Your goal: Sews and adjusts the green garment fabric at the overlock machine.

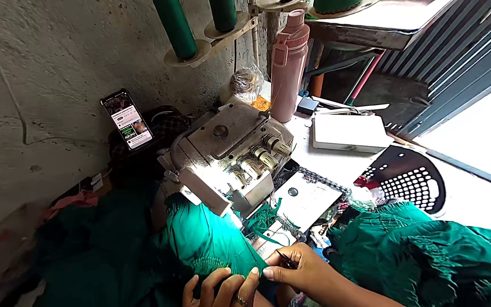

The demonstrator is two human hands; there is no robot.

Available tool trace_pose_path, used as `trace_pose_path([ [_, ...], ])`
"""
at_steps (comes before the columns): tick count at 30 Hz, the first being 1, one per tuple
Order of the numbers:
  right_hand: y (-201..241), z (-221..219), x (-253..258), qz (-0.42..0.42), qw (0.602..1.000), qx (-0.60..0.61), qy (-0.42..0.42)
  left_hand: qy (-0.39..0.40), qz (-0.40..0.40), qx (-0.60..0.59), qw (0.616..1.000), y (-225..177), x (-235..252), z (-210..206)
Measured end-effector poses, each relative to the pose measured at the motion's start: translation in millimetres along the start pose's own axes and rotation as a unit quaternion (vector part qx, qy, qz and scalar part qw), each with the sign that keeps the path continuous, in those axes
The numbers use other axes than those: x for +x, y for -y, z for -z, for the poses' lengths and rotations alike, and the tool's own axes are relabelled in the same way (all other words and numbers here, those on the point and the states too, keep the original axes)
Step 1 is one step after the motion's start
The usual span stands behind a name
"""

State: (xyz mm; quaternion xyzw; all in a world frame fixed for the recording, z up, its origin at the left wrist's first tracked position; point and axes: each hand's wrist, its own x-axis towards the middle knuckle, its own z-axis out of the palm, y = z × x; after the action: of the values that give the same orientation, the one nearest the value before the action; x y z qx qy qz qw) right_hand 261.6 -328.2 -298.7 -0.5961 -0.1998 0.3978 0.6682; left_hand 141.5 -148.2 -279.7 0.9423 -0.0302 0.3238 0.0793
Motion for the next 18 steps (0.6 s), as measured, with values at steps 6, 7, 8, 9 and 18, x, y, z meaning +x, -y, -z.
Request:
trace_pose_path([
  [6,5,-1,-1,-0.002,1.000,0.006,-0.001,0.008,-0.021,0.021,1.000,0,-1,-4],
  [7,4,-2,-1,0.012,1.000,0.003,-0.007,0.010,-0.023,0.028,0.999,0,0,-4],
  [8,2,-4,0,0.032,0.999,-0.009,-0.014,0.009,-0.024,0.034,0.999,-1,1,-4],
  [9,1,-6,1,0.052,0.998,-0.027,-0.027,0.005,-0.025,0.040,0.999,-1,1,-4],
  [18,-3,-9,2,0.108,0.981,-0.138,-0.080,0.242,0.303,-0.495,0.777,-57,-40,-27],
])
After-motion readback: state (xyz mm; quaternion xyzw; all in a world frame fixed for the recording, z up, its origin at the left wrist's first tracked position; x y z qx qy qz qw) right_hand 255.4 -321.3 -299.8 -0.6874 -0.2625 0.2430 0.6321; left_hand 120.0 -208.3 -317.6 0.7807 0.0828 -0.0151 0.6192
